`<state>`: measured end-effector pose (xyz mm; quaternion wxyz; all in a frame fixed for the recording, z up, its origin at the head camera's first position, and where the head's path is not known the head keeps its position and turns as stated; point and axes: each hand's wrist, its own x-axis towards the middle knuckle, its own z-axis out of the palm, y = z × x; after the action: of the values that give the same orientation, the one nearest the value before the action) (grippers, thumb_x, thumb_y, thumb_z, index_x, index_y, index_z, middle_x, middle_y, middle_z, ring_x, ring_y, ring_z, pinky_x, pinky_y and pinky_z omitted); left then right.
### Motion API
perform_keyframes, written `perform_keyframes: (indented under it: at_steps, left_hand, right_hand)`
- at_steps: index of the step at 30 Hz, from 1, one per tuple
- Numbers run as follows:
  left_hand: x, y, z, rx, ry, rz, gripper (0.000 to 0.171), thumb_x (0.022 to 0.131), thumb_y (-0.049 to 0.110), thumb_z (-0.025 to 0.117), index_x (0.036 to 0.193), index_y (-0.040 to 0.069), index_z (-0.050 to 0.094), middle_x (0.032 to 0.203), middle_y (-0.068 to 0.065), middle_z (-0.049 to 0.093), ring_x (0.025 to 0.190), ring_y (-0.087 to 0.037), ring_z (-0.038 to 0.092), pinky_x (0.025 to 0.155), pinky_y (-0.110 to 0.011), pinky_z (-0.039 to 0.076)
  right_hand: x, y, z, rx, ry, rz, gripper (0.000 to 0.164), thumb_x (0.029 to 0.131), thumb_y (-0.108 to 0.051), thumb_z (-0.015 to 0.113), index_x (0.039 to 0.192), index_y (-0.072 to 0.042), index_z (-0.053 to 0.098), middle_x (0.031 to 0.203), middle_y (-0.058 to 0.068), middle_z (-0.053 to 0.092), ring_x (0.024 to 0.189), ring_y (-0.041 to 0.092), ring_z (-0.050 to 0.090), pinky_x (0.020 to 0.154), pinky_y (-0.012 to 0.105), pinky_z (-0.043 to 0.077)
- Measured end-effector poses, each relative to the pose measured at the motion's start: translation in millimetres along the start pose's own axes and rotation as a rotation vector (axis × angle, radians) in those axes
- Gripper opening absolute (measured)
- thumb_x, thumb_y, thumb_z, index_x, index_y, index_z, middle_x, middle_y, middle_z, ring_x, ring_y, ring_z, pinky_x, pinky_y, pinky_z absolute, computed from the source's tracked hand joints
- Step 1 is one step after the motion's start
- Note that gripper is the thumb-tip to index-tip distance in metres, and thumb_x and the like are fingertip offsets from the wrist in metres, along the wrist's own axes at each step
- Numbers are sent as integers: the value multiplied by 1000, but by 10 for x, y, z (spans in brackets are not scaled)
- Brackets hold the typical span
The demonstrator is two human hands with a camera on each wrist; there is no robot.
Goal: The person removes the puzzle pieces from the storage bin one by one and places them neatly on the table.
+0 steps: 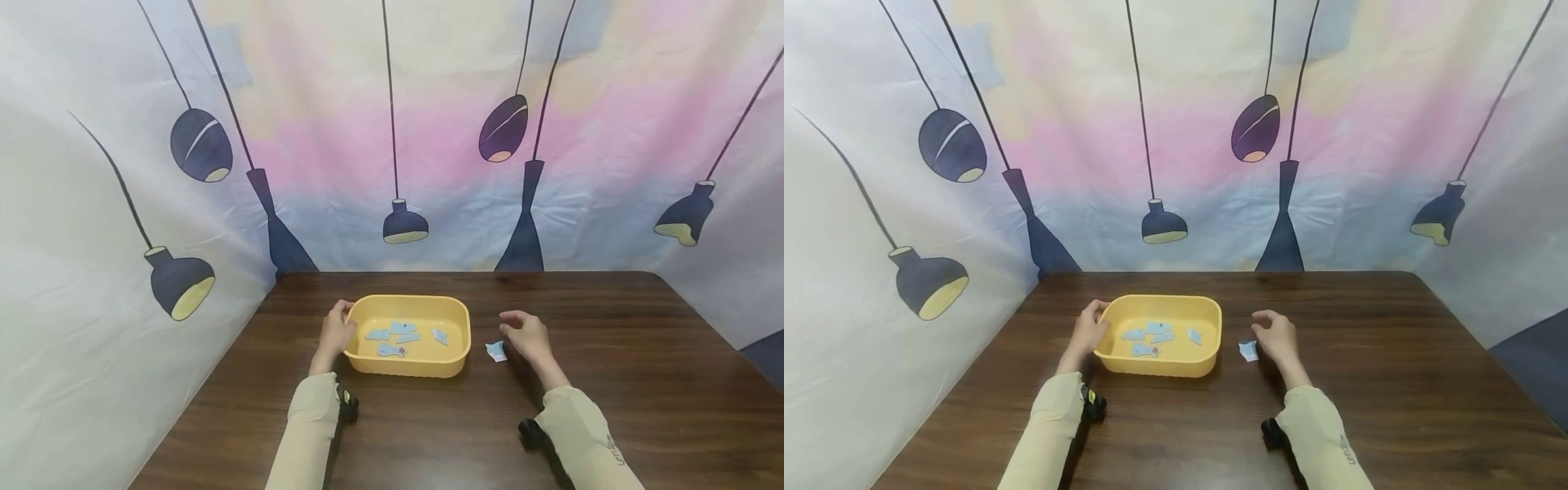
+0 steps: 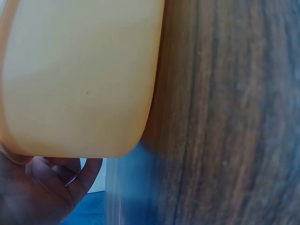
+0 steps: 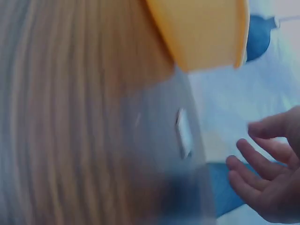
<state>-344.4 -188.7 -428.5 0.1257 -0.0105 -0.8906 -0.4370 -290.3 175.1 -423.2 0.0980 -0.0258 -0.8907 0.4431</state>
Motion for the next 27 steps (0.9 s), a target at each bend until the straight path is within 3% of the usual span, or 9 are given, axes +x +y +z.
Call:
perform_keyframes:
  at_steps: [1, 4, 8, 10, 14, 19, 23, 27]
  left_hand:
    - [12, 7, -10, 1, 3, 3, 39, 84, -2, 53, 123, 0, 58, 67, -1, 40, 57, -14, 39, 55, -25, 36]
    - [26, 27, -24, -2, -1, -2, 39, 85, -2, 53, 123, 1, 58, 67, -1, 40, 57, -14, 39, 55, -25, 36]
    - [12, 28, -20, -27, -3, -8, 39, 84, -2, 53, 122, 1, 59, 66, 0, 38, 56, -13, 38, 54, -24, 35]
    - [5, 21, -17, -36, -5, -13, 39, 84, -3, 53, 122, 1, 60, 66, 0, 38, 56, -13, 38, 54, -24, 35]
    - [2, 20, -24, -50, 3, -27, 40, 83, -3, 53, 122, 2, 60, 66, 0, 38, 56, -13, 38, 54, -24, 36]
    - [4, 30, -15, -69, 13, -30, 40, 83, -3, 52, 122, 1, 60, 66, 1, 37, 56, -12, 37, 54, -24, 36]
    - [-15, 38, -1, -79, 14, -34, 40, 83, -3, 53, 121, 1, 60, 66, 1, 37, 56, -12, 37, 54, -24, 35]
    - [-43, 31, -22, -78, 24, -50, 40, 82, -4, 53, 121, 2, 61, 64, 2, 35, 54, -12, 36, 52, -23, 35]
  right_hand:
    - [4, -56, 16, 15, 28, -14, 30, 92, -7, 58, 118, 5, 64, 122, 28, 63, 107, 40, 63, 86, 45, 53]
    - [14, -258, 70, 124, 49, -43, 30, 95, -8, 56, 120, 5, 63, 121, 26, 65, 110, 37, 64, 89, 38, 53]
    - [19, -548, 240, 327, -59, -38, 34, 95, -9, 58, 126, 5, 59, 122, 26, 64, 104, 30, 67, 85, 29, 56]
    - [8, -675, 382, 381, -143, -52, 36, 94, -8, 58, 127, 7, 57, 123, 28, 62, 102, 30, 68, 88, 36, 56]
    - [-4, -864, 726, 385, -329, -106, 37, 94, -7, 57, 127, 10, 56, 122, 29, 61, 103, 33, 66, 89, 41, 55]
    - [20, -972, 1049, 384, -528, -65, 41, 95, -9, 55, 132, 9, 52, 127, 26, 58, 113, 36, 61, 96, 46, 51]
    - [41, -986, 1169, 372, -598, -24, 45, 94, -10, 56, 134, 9, 50, 131, 26, 56, 110, 36, 62, 96, 48, 50]
    - [43, -979, 1248, 324, -588, -5, 42, 95, -11, 55, 132, 7, 53, 126, 22, 61, 103, 30, 64, 90, 44, 52]
